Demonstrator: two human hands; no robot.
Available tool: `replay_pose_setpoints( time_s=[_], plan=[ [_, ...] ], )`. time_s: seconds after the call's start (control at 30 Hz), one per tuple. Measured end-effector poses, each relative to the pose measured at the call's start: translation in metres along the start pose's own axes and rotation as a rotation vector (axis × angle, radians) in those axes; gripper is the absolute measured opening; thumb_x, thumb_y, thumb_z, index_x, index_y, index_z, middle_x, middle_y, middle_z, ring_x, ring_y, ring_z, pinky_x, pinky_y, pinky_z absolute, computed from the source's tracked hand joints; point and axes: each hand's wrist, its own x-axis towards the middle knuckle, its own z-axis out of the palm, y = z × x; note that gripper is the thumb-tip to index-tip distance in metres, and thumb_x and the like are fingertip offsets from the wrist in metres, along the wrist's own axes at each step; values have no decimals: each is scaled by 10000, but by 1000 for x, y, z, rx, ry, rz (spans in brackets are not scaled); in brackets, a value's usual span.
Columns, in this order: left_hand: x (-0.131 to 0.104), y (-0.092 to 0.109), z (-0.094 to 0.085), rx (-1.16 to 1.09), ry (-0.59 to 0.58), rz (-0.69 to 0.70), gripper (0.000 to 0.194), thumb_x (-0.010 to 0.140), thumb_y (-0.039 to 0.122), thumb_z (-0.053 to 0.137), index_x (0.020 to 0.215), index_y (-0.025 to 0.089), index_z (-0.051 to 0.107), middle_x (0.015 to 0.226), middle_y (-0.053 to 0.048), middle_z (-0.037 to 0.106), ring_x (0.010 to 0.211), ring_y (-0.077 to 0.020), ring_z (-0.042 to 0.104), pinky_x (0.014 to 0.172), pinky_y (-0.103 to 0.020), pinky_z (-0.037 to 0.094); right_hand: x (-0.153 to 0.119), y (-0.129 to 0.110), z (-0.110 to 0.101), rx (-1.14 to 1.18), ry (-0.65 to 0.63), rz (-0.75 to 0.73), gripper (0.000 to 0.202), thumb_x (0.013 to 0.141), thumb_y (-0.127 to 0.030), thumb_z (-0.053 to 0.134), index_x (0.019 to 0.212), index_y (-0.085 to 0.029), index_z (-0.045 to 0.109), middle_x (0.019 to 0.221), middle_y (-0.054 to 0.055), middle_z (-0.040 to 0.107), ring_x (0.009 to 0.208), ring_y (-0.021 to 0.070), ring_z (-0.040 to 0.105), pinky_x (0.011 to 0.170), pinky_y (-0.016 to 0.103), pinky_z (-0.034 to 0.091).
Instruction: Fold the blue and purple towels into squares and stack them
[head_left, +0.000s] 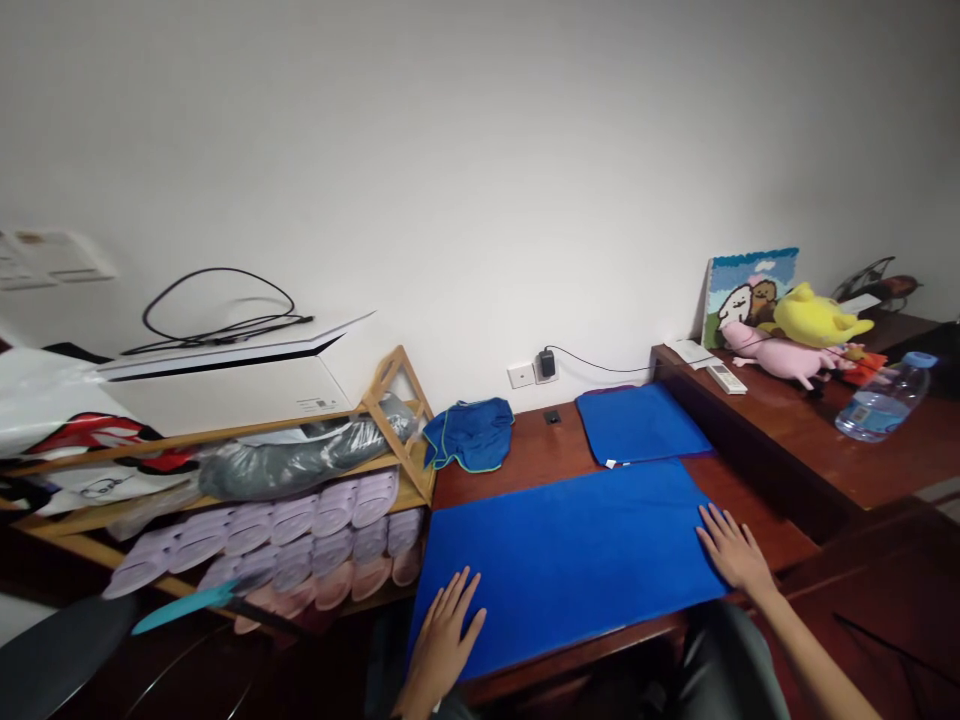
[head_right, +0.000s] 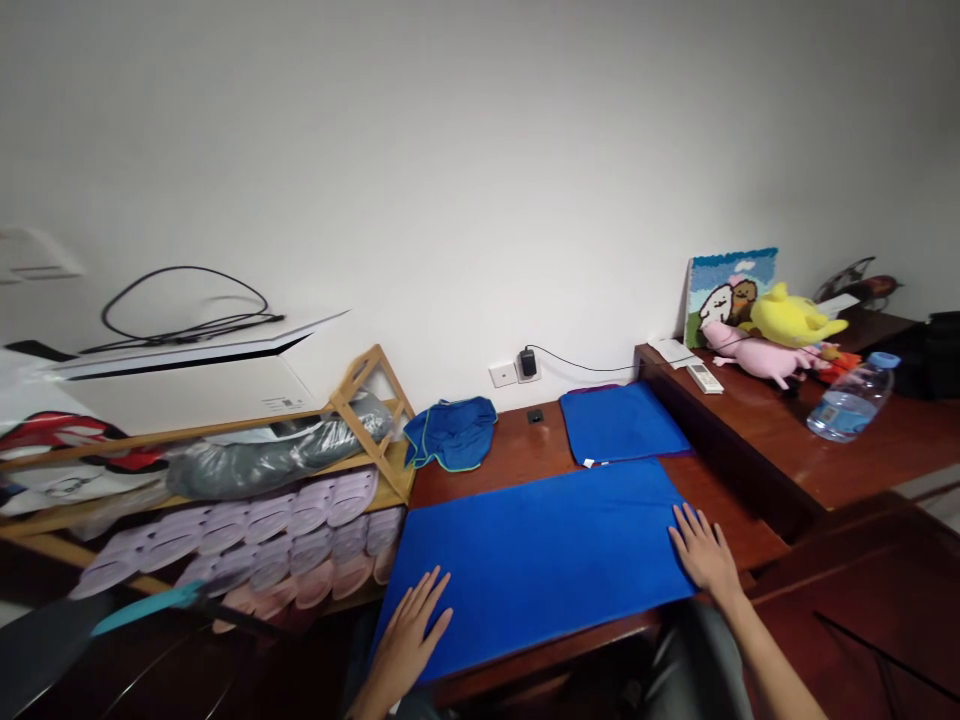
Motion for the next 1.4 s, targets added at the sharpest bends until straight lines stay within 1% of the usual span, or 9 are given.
replay_pose_setpoints(
  time_s=[0.1, 0.23, 0.33, 0.43, 0.53, 0.73, 0.83, 1.17, 1.4],
  plan=[
    [22, -13, -9, -25, 43, -16, 510, 1068, 482, 421, 1566, 389, 481, 1641, 14, 493, 1490, -233, 484, 1224, -446, 434, 13, -28, -13, 34, 48, -46, 705, 1036, -535, 217, 1595, -188, 469, 1684, 94, 383, 1582, 327, 290, 1283, 572, 223],
    [78, -33, -16, 25, 88, -28, 517, 1072, 461, 388, 1538, 294, 539, 1625, -42, 514, 1501, -249, 469, 1242, -454, 401, 35, -147, -40, 169, 41, -286, 683, 1068, -560, 202, 1622, -225, 421, 1702, 57, 347, 1597, 289, 257, 1300, 529, 190],
    [114, -47, -7, 94, 57, -74, 538, 1060, 450, 405, 1546, 258, 533, 1648, -81, 477, 1525, -290, 431, 1256, -520, 357, 48, -234, -46, 265, -23, -465, 652, 1078, -553, 225, 1644, -261, 364, 1718, 30, 311, 1605, 252, 235, 1306, 501, 180],
    [127, -59, 7, 135, 21, -132, 555, 1061, 469, 406, 1574, 278, 495, 1672, -83, 432, 1546, -311, 393, 1259, -564, 322, 58, -267, -35, 282, -88, -509, 650, 1078, -536, 243, 1657, -253, 329, 1723, 45, 297, 1609, 240, 220, 1306, 488, 170],
    [126, -65, 17, 151, 17, -143, 569, 1065, 499, 397, 1597, 305, 453, 1694, -68, 390, 1564, -306, 359, 1268, -562, 293, 73, -237, -23, 227, -115, -434, 666, 1071, -549, 229, 1665, -255, 301, 1729, 48, 276, 1613, 238, 203, 1309, 494, 137],
    [122, -65, 20, 155, 33, -159, 586, 1060, 525, 404, 1607, 316, 435, 1708, -74, 369, 1576, -309, 333, 1271, -546, 285, 109, -90, -15, 68, -122, -52, 733, 1044, -561, 176, 1688, -214, 219, 1749, 41, 207, 1621, 249, 166, 1308, 504, 139],
    [123, -64, 21, 162, 49, -193, 590, 1045, 551, 431, 1593, 337, 459, 1716, -72, 360, 1581, -345, 311, 1262, -551, 296, 116, -44, -9, 32, -99, 25, 777, 1028, -574, 153, 1689, -171, 207, 1752, 56, 207, 1623, 252, 161, 1305, 491, 167],
    [123, -62, 19, 165, 50, -220, 600, 1031, 580, 436, 1586, 356, 468, 1714, -72, 369, 1574, -381, 309, 1238, -576, 324, 113, -41, -15, 64, -77, 52, 778, 1027, -603, 172, 1679, -189, 261, 1754, 71, 227, 1618, 239, 186, 1306, 451, 165],
    [123, -63, 19, 166, 66, -209, 588, 1029, 566, 441, 1576, 356, 486, 1692, -60, 413, 1568, -362, 328, 1236, -573, 329, 115, -28, -17, 111, -56, 16, 780, 1001, -669, 221, 1657, -259, 326, 1738, 54, 292, 1590, 268, 270, 1272, 486, 255]
  ],
)
